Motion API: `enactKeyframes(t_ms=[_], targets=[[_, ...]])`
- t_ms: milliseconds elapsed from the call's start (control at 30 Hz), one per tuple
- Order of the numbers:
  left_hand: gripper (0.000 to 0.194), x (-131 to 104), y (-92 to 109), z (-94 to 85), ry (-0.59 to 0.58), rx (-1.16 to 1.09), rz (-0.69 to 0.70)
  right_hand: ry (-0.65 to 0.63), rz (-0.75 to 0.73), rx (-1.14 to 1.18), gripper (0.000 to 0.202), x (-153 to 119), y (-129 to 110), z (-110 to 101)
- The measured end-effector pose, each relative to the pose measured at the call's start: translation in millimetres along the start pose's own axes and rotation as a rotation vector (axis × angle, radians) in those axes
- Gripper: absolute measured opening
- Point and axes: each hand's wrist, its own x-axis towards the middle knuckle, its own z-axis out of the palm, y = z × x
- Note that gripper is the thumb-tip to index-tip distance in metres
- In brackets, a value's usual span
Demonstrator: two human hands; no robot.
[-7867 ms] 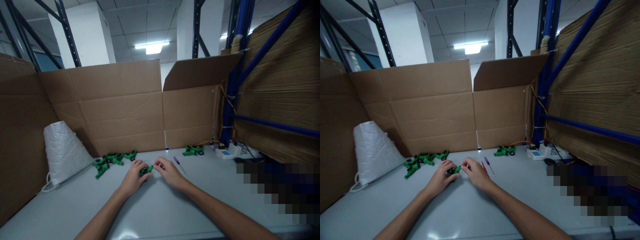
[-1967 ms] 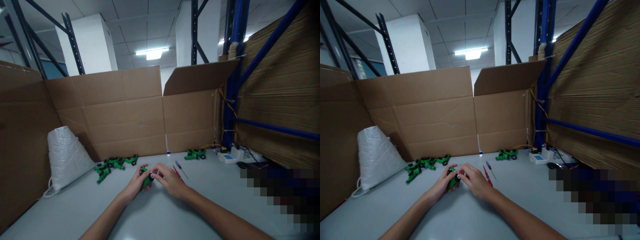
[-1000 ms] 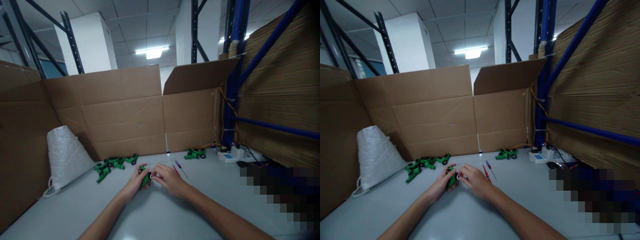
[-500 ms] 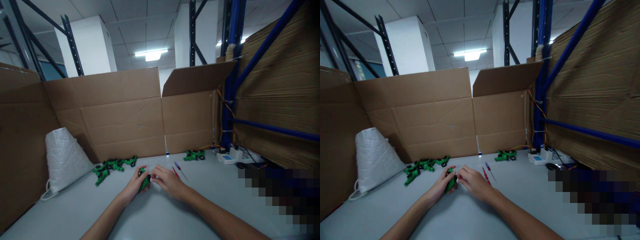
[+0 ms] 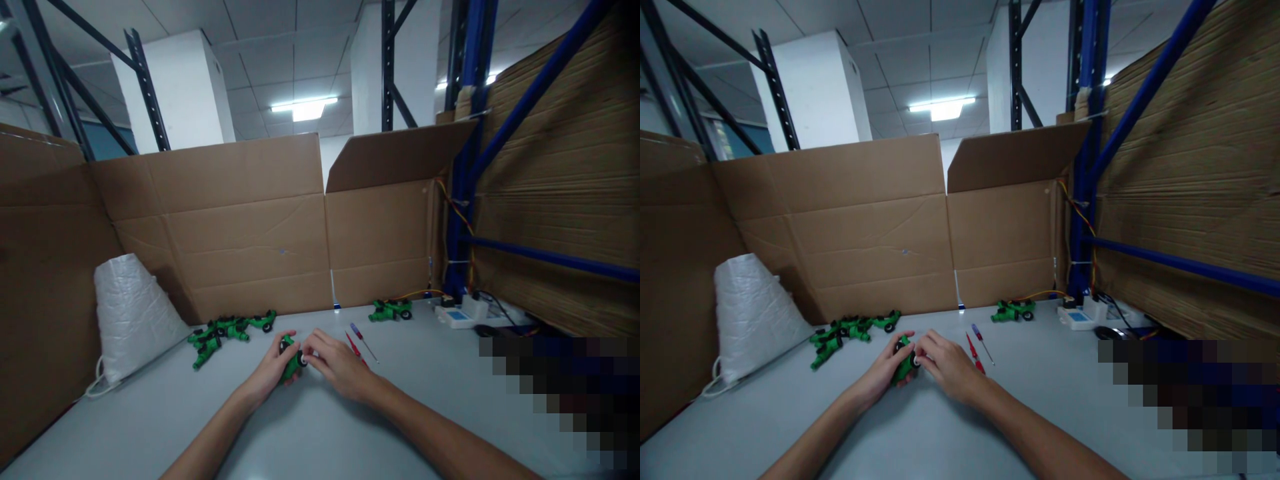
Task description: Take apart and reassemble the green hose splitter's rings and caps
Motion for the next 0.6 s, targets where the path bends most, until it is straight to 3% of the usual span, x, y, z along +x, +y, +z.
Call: enactKeyframes(t_ms=[233, 600], targets=[[0.077, -4, 7, 3.8, 0.003, 0.009, -0.007, 0.047, 0.057, 0.093, 0.002, 0, 1, 3], [0.084, -1, 10, 5.6, 0.058, -0.003, 0.04, 0.049, 0.272, 0.501, 0.021, 2, 15, 21]])
